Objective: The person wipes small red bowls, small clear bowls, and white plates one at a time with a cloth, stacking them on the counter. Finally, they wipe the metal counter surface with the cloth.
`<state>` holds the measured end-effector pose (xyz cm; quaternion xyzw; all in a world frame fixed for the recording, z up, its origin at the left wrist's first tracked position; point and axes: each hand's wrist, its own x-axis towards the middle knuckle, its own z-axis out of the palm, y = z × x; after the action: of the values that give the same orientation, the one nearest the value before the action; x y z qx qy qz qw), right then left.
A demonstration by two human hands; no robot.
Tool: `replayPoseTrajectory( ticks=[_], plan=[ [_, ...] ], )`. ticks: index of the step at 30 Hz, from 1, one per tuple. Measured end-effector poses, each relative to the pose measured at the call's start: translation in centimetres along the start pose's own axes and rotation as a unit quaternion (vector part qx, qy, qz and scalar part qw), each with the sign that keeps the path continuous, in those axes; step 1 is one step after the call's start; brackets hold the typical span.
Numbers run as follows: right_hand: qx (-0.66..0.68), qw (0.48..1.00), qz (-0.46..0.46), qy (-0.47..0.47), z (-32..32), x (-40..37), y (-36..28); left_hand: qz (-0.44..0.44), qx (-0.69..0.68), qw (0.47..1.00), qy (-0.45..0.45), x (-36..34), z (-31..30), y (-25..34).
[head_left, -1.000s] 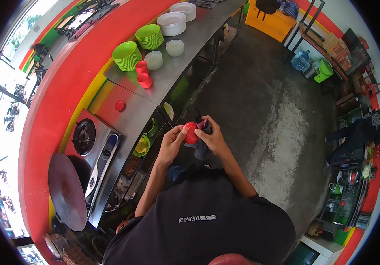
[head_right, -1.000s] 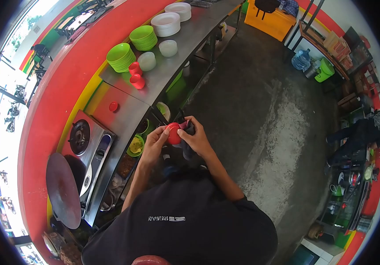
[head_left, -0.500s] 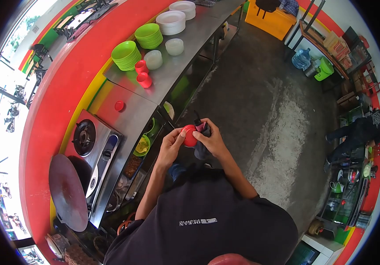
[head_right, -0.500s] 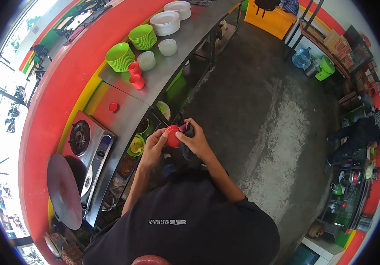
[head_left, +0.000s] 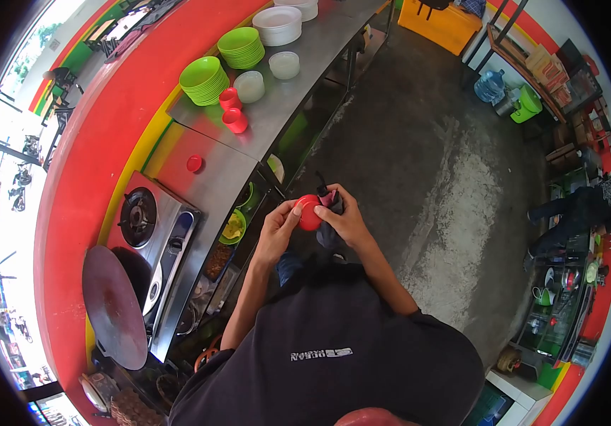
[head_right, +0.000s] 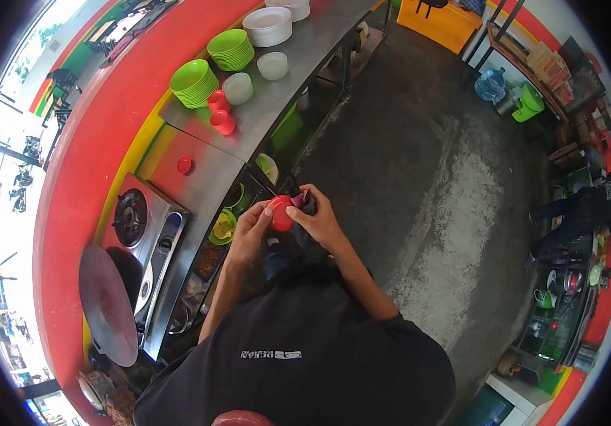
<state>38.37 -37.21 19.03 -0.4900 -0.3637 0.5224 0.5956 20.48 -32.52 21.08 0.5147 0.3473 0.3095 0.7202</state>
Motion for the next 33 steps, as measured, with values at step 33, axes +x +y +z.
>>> replayPoseTrajectory(
  ticks=[33],
  plan=[
    [0.042,0.999,0.004,-0.018,1.2,0.3,0.7,0.027,0.016,0.999,0.029,-1.2,-0.6,-0.1]
  ],
)
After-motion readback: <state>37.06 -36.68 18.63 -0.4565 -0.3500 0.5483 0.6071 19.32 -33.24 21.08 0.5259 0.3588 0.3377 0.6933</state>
